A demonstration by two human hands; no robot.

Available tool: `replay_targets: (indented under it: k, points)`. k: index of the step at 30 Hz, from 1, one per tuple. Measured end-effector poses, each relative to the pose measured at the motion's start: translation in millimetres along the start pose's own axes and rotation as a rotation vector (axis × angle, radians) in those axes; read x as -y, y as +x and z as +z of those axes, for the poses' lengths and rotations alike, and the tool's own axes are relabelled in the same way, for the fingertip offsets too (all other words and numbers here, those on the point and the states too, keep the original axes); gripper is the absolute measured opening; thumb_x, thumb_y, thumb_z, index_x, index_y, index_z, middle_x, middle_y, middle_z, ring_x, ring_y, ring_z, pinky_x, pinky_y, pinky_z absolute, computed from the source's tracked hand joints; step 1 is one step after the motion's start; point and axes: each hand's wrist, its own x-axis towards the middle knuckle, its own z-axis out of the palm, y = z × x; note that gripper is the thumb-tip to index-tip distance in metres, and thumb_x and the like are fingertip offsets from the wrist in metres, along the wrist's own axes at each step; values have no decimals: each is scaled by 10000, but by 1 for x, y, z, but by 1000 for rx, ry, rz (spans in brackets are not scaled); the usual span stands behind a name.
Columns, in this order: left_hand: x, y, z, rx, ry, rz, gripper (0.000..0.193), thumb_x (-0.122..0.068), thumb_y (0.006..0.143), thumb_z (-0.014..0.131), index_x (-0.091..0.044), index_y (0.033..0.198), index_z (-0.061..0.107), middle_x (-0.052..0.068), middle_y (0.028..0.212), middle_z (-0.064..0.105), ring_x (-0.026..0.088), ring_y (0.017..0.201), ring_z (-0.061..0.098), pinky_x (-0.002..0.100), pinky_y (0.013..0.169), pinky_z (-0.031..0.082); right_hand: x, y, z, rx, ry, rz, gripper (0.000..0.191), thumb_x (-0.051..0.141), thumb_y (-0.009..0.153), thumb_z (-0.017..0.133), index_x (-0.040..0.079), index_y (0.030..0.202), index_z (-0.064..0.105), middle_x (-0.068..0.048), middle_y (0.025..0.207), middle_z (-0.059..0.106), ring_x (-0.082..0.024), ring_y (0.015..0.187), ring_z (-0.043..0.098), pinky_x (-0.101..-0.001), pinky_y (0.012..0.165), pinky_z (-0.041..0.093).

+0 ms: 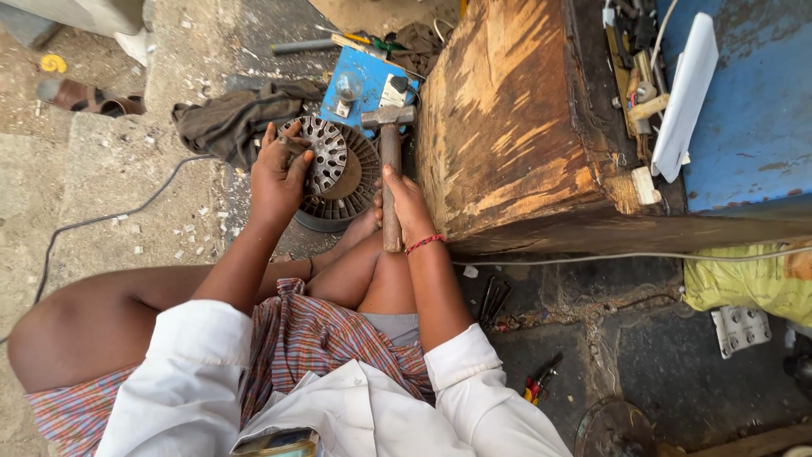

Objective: The person sits on the ground and repeatedly hammers a perforated metal disc down onto the shaft of a fan rotor to seat it, occasionally lifting the disc to reposition it and hammering again. They hold the rotor steady with one hand while striking with a hammer in the other.

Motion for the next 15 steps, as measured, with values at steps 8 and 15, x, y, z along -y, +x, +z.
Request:
replay_targets:
  k: [8, 15]
  points:
    - [-10, -25, -49, -36, -1118, -263, 212, -198, 1060, 593, -40, 1187, 653, 140, 1513, 574, 252, 1371, 544, 397, 1158, 442, -18, 3, 46, 165, 83, 177, 472, 548, 953, 648, 81, 1009, 605, -13, 708, 599, -111, 534, 584, -281, 484, 495]
    - [-19, -59, -53, 61, -1507, -466, 367, -189, 1088, 602, 63, 1355, 614, 240, 1320, 642, 317, 1143, 685, 490, 1006, 585, -15, -16, 72, 175, 46, -83, 369, 295, 890, 803, 104, 1137, 607, -41, 839, 663, -130, 637, 628, -283, 531, 517]
